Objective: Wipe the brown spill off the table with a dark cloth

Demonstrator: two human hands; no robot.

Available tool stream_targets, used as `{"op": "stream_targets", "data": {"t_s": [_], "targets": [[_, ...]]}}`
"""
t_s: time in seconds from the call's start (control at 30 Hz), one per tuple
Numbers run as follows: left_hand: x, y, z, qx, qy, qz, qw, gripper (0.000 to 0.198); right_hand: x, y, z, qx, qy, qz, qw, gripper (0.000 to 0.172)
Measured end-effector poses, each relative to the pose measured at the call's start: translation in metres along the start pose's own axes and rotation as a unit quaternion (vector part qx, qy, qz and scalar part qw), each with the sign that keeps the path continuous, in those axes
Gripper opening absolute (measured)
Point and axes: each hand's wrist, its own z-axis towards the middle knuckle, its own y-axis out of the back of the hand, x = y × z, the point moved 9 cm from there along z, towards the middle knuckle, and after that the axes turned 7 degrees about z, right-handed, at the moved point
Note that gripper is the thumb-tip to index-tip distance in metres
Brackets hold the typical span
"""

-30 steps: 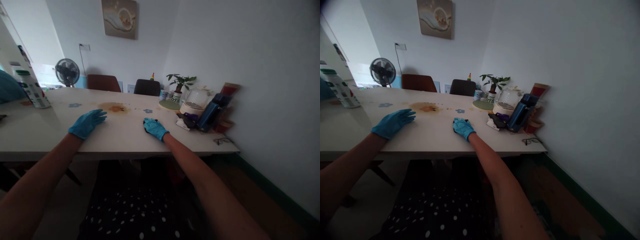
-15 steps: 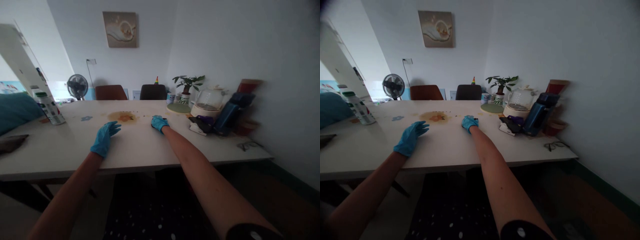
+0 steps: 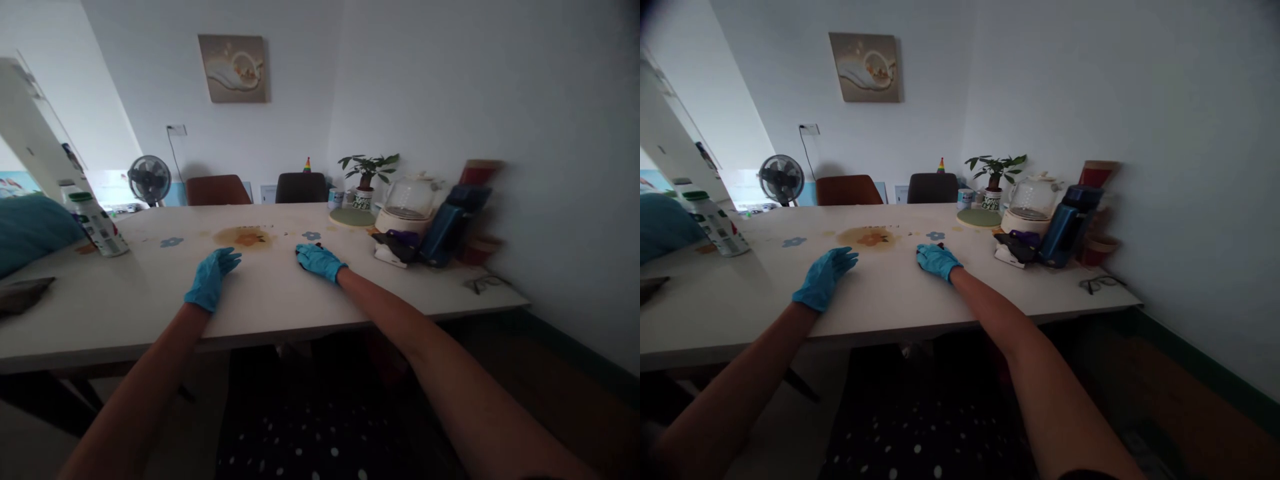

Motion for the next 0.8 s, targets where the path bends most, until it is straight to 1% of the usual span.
{"op": "stream_targets", "data": {"t_s": [0.17, 0.27, 0.37, 0.47, 0.53, 0.6, 0.7, 0.8], "targets": [[-0.004, -0.007, -0.006, -0.018, 0.002, 0.021, 1.0, 0.043, 0.023, -0.009, -0.055, 0.031, 0.055, 0.002, 0.998, 0.059], [-0.01, -0.009, -0.009, -0.029, -0.003, 0.035, 0.999, 0.043, 0.037, -0.015, -0.082, 0.053, 0.088, 0.017, 0.995, 0.064], [-0.022, -0.006, -0.01, -0.043, -0.016, 0.045, 0.998, 0.041, 0.051, -0.018, -0.098, 0.055, 0.101, 0.043, 0.992, 0.067], [-0.04, 0.003, -0.009, -0.056, -0.031, 0.059, 0.996, 0.035, 0.071, -0.021, -0.103, 0.05, 0.117, 0.06, 0.99, 0.067], [-0.056, 0.013, -0.008, -0.062, -0.041, 0.072, 0.995, 0.032, 0.088, -0.024, -0.103, 0.052, 0.131, 0.063, 0.988, 0.068], [-0.073, 0.028, -0.006, -0.068, -0.046, 0.091, 0.992, 0.032, 0.107, -0.028, -0.098, 0.056, 0.146, 0.065, 0.986, 0.065], [-0.096, 0.06, -0.006, -0.078, -0.038, 0.131, 0.988, 0.034, 0.14, -0.037, -0.085, 0.069, 0.176, 0.064, 0.98, 0.058], [-0.105, 0.098, -0.01, -0.099, -0.014, 0.173, 0.98, 0.032, 0.18, -0.049, -0.062, 0.082, 0.213, 0.061, 0.972, 0.054]]}}
